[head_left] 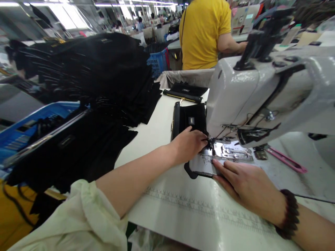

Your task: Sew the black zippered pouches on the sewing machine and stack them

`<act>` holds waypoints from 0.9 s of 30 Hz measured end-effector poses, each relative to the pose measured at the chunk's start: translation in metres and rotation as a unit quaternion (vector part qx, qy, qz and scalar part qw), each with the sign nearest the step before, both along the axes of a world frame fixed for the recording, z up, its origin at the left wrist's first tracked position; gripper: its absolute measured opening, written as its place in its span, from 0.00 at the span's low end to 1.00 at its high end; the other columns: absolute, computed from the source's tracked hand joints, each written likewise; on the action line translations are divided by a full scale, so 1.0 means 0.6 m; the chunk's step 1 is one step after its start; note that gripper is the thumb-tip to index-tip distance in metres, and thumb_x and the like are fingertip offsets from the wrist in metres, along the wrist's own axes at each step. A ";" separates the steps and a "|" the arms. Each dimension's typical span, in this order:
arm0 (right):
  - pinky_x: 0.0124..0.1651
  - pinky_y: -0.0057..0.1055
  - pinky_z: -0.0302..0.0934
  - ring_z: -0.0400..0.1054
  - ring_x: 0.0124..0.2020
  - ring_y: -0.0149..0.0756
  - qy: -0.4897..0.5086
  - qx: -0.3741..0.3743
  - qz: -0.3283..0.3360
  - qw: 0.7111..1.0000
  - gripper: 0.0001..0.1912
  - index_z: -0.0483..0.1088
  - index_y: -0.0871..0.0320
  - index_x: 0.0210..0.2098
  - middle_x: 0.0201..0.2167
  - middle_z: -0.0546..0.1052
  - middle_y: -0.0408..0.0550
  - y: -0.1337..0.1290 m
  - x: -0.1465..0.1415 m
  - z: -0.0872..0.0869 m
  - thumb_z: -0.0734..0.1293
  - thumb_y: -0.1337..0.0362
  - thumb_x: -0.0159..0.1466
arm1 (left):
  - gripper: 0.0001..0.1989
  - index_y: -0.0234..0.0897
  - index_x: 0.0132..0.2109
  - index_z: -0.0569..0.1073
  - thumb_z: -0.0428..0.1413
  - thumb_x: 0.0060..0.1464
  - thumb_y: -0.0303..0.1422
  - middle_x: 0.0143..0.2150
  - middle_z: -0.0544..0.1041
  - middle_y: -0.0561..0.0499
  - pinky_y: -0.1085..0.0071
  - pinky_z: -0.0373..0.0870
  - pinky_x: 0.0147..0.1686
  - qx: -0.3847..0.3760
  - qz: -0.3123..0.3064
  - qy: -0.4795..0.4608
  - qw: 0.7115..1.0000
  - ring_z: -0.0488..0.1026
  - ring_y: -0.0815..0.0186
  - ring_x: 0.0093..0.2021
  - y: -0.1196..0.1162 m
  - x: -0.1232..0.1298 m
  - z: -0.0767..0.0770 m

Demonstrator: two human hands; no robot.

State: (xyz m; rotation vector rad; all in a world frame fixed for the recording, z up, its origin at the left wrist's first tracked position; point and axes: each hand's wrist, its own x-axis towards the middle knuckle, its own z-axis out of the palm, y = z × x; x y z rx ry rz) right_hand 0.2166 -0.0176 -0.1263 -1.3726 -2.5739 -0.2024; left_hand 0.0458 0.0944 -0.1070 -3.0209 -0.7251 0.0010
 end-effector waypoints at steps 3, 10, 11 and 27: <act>0.22 0.30 0.51 0.63 0.22 0.31 0.014 -0.001 -0.001 1.000 0.20 0.67 0.65 0.42 0.22 0.68 0.45 -0.001 0.004 -0.001 0.52 0.58 0.65 | 0.14 0.39 0.44 0.72 0.46 0.57 0.36 0.44 0.72 0.48 0.70 0.66 0.39 -0.051 0.064 0.006 0.997 0.69 0.65 0.41 -0.004 -0.016 0.023; 0.23 0.30 0.49 0.59 0.20 0.29 0.028 0.066 0.127 0.989 0.15 0.68 0.64 0.42 0.20 0.66 0.43 -0.012 0.012 0.018 0.55 0.63 0.64 | 0.09 0.29 0.38 0.72 0.50 0.54 0.31 0.37 0.72 0.46 0.72 0.67 0.35 -0.098 -0.046 0.002 0.994 0.68 0.65 0.38 -0.119 -0.034 0.049; 0.23 0.30 0.50 0.59 0.21 0.30 0.027 0.066 0.139 0.988 0.14 0.68 0.64 0.41 0.20 0.66 0.43 -0.013 0.012 0.021 0.55 0.64 0.64 | 0.10 0.28 0.39 0.71 0.52 0.53 0.31 0.38 0.71 0.46 0.73 0.67 0.37 -0.128 -0.032 -0.019 0.991 0.68 0.65 0.39 -0.132 -0.032 0.048; 0.27 0.30 0.52 0.61 0.24 0.32 -0.013 -0.074 0.102 0.992 0.16 0.64 0.64 0.47 0.26 0.68 0.46 -0.018 -0.001 0.018 0.56 0.62 0.62 | 0.20 0.22 0.49 0.66 0.46 0.56 0.35 0.51 0.68 0.40 0.69 0.57 0.51 0.006 -0.052 -0.016 0.999 0.63 0.62 0.52 -0.155 -0.045 0.013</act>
